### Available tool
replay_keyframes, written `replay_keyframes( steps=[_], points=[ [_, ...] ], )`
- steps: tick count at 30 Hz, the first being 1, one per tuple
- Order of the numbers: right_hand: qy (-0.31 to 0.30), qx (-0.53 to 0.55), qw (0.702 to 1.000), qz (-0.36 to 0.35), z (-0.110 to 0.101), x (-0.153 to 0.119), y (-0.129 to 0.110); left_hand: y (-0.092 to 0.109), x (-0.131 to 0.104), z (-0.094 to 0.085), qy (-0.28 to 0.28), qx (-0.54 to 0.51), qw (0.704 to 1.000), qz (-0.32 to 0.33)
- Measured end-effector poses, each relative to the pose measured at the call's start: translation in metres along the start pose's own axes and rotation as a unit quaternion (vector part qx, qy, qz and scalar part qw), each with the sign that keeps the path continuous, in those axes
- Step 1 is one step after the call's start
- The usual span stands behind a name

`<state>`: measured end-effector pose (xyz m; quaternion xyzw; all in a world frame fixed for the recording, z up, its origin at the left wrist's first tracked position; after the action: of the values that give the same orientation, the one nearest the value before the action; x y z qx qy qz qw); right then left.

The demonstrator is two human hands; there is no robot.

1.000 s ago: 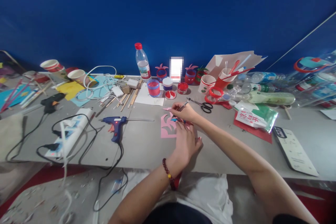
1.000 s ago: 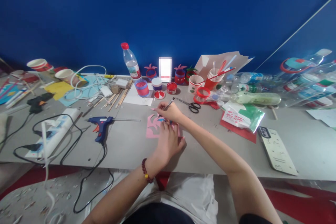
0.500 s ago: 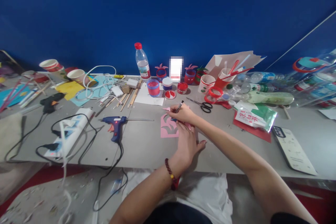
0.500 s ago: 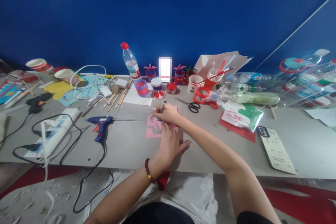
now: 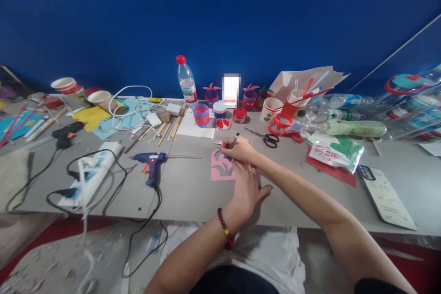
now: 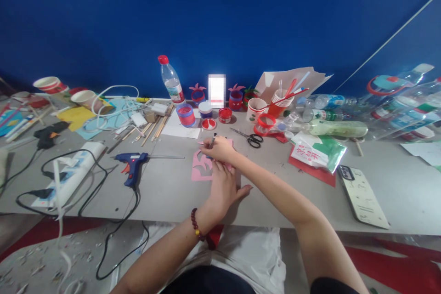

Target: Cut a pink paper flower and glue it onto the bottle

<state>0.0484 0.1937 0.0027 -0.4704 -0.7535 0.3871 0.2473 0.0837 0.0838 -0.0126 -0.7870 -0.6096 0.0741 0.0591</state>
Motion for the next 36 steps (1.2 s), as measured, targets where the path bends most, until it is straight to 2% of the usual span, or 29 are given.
replay_keyframes(
  steps=[13, 19, 25, 36],
  points=[
    [0.007, -0.008, 1.000, -0.007, -0.007, -0.005, -0.005, 0.000, -0.001, -0.001, 0.003, -0.003, 1.000, -0.002],
    [0.004, -0.015, 1.000, 0.012, -0.009, -0.007, 0.002, 0.002, -0.001, 0.002, 0.008, 0.023, 1.000, 0.000],
    [0.002, 0.021, 1.000, 0.004, -0.009, -0.010, 0.001, 0.002, -0.001, 0.002, 0.001, 0.006, 1.000, 0.000],
    [0.007, 0.014, 1.000, 0.006, -0.009, -0.012, 0.006, -0.007, 0.002, -0.010, 0.041, -0.058, 0.997, 0.011]
  ],
)
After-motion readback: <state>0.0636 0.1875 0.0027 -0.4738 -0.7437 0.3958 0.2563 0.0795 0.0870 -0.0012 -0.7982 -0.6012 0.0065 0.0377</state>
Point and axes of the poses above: each hand's wrist, its own x-axis towards the middle knuckle, its own z-axis out of the palm, y = z × x, the point moved 10 cm from there along x, towards the middle knuckle, and after that the axes turned 7 degrees about x, right-handed, at the moved point
